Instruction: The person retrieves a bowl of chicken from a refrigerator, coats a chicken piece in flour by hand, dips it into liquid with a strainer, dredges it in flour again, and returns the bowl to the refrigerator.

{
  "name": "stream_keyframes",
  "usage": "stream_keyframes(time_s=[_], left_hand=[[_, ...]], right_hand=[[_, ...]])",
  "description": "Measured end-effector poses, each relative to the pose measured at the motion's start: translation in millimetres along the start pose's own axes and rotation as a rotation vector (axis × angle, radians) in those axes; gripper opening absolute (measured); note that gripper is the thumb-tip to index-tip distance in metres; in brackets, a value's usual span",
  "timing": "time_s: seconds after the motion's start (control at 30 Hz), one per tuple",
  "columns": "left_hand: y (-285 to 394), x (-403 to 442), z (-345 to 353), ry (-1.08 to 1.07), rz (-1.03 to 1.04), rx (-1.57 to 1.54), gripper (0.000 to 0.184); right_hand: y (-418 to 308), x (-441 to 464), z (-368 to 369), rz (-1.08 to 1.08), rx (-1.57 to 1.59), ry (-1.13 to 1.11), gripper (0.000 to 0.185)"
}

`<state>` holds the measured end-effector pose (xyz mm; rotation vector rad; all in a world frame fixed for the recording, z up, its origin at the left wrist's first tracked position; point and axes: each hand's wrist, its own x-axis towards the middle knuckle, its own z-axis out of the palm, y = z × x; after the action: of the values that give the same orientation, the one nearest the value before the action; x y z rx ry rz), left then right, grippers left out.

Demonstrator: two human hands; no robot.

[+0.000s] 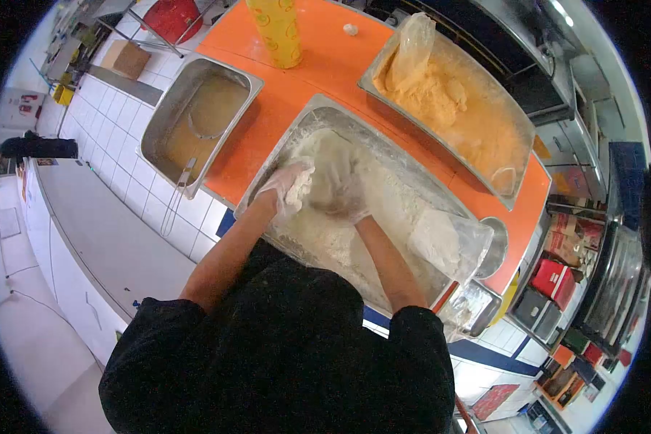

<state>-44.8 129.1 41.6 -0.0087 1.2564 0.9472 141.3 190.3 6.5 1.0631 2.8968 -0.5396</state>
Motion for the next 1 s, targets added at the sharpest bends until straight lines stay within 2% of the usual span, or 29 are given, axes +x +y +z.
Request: stream_keyframes(time_s=[0.07, 0.13, 0.2, 0.23, 0.27, 0.3, 0.33, 0.37, 0.4, 0.43, 0.53, 0.6, 0.67, 0.7, 0.73, 0.8, 0.83, 0.87, 0.9, 0.93, 0.97, 1.0], left_hand=[[-2.8, 4.3, -5.5, -0.044, 0.058, -0.009, 0.021], [-8.0, 11.7, -12.6, -0.088, 0.12, -0.021, 0.02], [-11.0, 18.0, -18.1, -0.439, 0.16, -0.311, 0.023], [-3.3, 5.4, -7.0, -0.436, 0.165, -0.309, 0.023], [3.1, -7.3, 5.5, -0.29, 0.114, -0.333, 0.028], [8.0, -17.2, 14.4, -0.144, 0.061, -0.356, 0.033], [7.8, -17.1, 11.9, -0.145, 0.062, -0.355, 0.033], [7.6, -13.7, 6.7, -0.24, -0.042, -0.419, 0.038], [5.8, -7.7, 2.4, -0.336, -0.148, -0.483, 0.044], [0.2, 5.2, -2.0, -0.34, -0.147, -0.486, 0.044], [-35.9, 76.4, -24.4, -0.216, -0.021, -0.36, 0.042], [-52.6, 102.8, -25.6, -0.132, 0.06, -0.277, 0.042], [-18.7, 30.9, 37.0, -0.036, 0.068, -0.272, 0.042], [-0.3, -7.6, 70.1, 0.012, 0.072, -0.269, 0.043], [-3.1, -3.0, 72.8, 0.009, 0.072, -0.273, 0.043], [-10.0, 8.8, 73.4, -0.184, -0.068, -0.25, 0.042], [-9.2, 3.1, 81.2, -0.187, -0.068, -0.251, 0.042], [-9.3, -2.7, 90.6, -0.021, -0.028, -0.094, 0.04], [-10.0, -7.4, 98.1, 0.143, 0.012, 0.065, 0.038], [-18.2, 0.9, 98.1, 0.137, 0.011, 0.067, 0.038], [-34.4, 18.1, 93.5, 0.008, 0.034, 0.042, 0.037], [-48.6, 31.4, 90.1, -0.12, 0.053, 0.016, 0.036]], right_hand=[[-1.0, 21.6, 17.3, -0.175, -0.029, 0.153, 0.09], [5.9, 41.2, 42.8, -0.173, -0.05, 0.174, 0.084], [8.6, 48.5, 56.1, -0.171, -0.074, 0.202, 0.077], [8.7, 49.9, 56.4, -0.05, -0.204, 0.118, 0.068], [9.4, 50.4, 56.7, 0.074, -0.334, 0.034, 0.06], [19.5, 47.1, 67.6, 0.074, -0.333, 0.037, 0.06], [37.2, 41.0, 87.0, 0.075, 0.065, 0.287, 0.054], [46.7, 37.8, 96.0, 0.071, 0.465, 0.533, 0.047], [44.6, 34.6, 88.7, 0.07, 0.461, 0.534, 0.047], [38.2, 28.2, 70.6, 0.139, 0.529, 0.481, 0.045], [7.5, -1.0, 4.9, 0.352, 0.725, 0.311, 0.04], [-1.0, -16.7, 13.6, 0.426, 0.78, 0.25, 0.038], [2.8, -28.8, 66.6, 0.28, 1.053, 0.533, 0.04], [-3.1, -35.4, 56.7, 0.28, 1.048, 0.534, 0.04], [-12.5, -42.6, 33.8, 0.277, 1.004, 0.555, 0.041], [-21.8, -45.0, -0.5, 0.274, 0.96, 0.573, 0.042], [-20.4, -42.3, -11.3, 0.391, 0.955, 0.547, 0.045], [-19.2, -40.3, -18.8, 0.508, 0.946, 0.523, 0.048], [-18.3, -43.5, -7.4, 0.51, 0.941, 0.526, 0.048], [-17.8, -48.2, 15.9, 0.459, 0.781, 0.501, 0.049], [-19.1, -51.1, 30.2, 0.408, 0.622, 0.471, 0.051], [-23.6, -50.9, 32.7, 0.415, 0.62, 0.471, 0.051]])
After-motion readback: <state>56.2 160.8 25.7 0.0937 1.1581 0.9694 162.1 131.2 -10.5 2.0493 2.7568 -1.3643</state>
